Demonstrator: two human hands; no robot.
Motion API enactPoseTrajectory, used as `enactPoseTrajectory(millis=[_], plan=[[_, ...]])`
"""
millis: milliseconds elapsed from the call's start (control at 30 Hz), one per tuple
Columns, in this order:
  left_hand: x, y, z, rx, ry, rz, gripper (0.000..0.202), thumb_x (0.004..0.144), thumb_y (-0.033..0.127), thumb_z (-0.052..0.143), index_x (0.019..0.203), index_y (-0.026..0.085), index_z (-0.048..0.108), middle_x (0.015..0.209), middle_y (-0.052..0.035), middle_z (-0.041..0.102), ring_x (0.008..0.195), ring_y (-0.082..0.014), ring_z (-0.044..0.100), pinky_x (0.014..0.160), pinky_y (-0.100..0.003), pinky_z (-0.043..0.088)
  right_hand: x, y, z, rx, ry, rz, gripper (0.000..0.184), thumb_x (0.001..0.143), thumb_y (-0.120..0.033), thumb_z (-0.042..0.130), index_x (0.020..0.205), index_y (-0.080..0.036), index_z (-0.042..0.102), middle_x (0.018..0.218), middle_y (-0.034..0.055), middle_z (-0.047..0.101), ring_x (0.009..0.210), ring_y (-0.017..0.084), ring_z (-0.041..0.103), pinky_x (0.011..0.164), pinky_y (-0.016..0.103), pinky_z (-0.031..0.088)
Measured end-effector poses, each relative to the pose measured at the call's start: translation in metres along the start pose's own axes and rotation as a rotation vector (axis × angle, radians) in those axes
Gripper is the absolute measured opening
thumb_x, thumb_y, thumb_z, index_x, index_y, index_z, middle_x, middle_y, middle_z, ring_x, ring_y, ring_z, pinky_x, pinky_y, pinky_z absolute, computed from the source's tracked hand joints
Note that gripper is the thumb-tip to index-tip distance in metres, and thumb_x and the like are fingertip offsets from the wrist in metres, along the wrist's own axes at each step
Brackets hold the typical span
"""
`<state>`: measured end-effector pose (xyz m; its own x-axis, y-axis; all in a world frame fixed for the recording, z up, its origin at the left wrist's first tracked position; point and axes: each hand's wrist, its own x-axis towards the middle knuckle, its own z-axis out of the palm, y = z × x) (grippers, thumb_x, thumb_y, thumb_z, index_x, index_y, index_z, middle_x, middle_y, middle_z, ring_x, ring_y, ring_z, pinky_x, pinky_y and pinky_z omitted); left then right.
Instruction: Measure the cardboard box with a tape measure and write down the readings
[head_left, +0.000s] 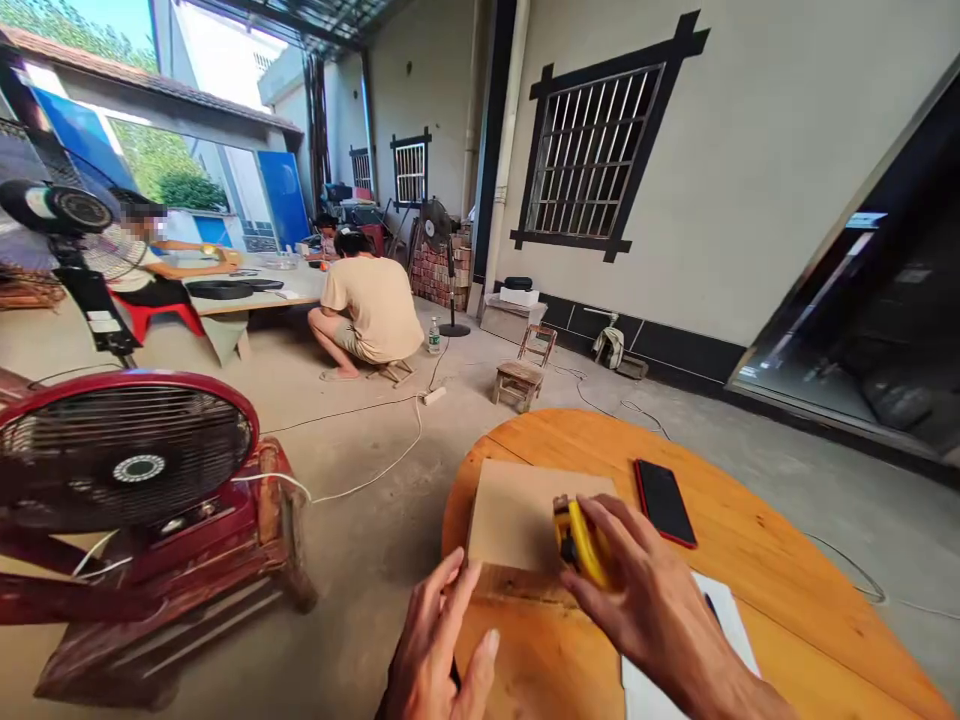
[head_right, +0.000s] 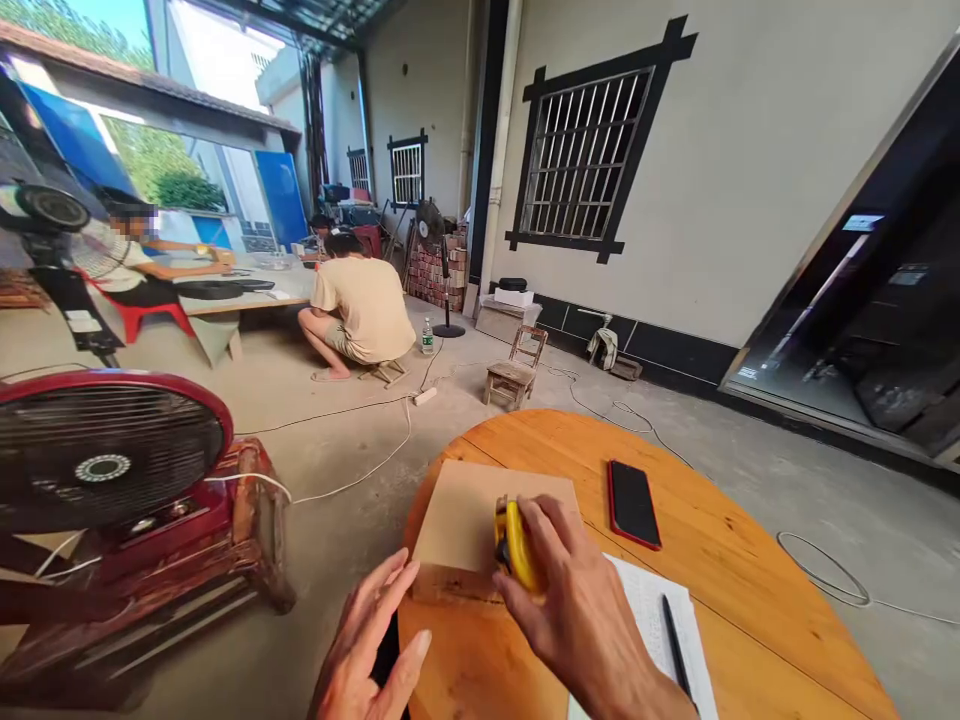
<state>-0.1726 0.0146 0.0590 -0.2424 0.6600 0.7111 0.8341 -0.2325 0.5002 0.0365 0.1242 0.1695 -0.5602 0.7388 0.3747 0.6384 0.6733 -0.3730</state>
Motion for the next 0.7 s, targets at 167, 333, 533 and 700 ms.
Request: enactPoseTrajectory(millis=[167, 333, 533, 700], plan=[[-0.010, -0.007, 0.037, 0.013, -0.017, -0.188, 0.059, 0.096, 0.025, 0.049, 0.152, 0.024, 0.032, 0.147, -0.0134, 0.051, 0.132, -0.0255, 0.054, 0.103, -0.042, 0.052, 0.054, 0.003, 0.023, -0.129, -0.172, -0.076, 0.054, 0.089, -0.038, 0.062, 0.136, -0.010, 0.056, 0.134, 0.0194, 0.060, 0.119, 0.037, 0.059, 0.099, 0.055, 0.050], [-0.015, -0.020, 0.057, -0.110, -0.124, -0.371, 0.063, 0.091, 0.031, 0.054, 0.149, 0.018, 0.032, 0.146, -0.0162, 0.051, 0.132, -0.0273, 0.053, 0.106, -0.045, 0.048, 0.023, 0.031, 0.016, 0.000, 0.022, 0.096, 0.057, 0.095, -0.055, 0.049, 0.137, -0.018, 0.057, 0.148, 0.0158, 0.051, 0.134, 0.036, 0.049, 0.109, 0.057, 0.040], [-0.007, -0.028, 0.059, -0.197, -0.158, -0.564, 0.047, 0.079, 0.055, 0.062, 0.111, 0.020, 0.058, 0.112, -0.0126, 0.071, 0.110, -0.0321, 0.067, 0.094, -0.045, 0.055, -0.033, 0.046, 0.008, 0.281, 0.067, 0.555, 0.061, 0.095, -0.059, 0.044, 0.135, -0.014, 0.055, 0.126, 0.0198, 0.068, 0.109, 0.033, 0.068, 0.090, 0.051, 0.055], [0.024, -0.041, 0.064, -0.193, -0.234, -0.610, 0.051, 0.078, 0.056, 0.063, 0.113, 0.019, 0.056, 0.103, -0.0113, 0.072, 0.098, -0.0319, 0.070, 0.086, -0.046, 0.056, -0.026, 0.050, 0.007, 0.327, 0.014, 0.495, 0.049, 0.100, -0.047, 0.042, 0.138, -0.019, 0.055, 0.131, 0.0120, 0.067, 0.111, 0.023, 0.066, 0.090, 0.036, 0.054]])
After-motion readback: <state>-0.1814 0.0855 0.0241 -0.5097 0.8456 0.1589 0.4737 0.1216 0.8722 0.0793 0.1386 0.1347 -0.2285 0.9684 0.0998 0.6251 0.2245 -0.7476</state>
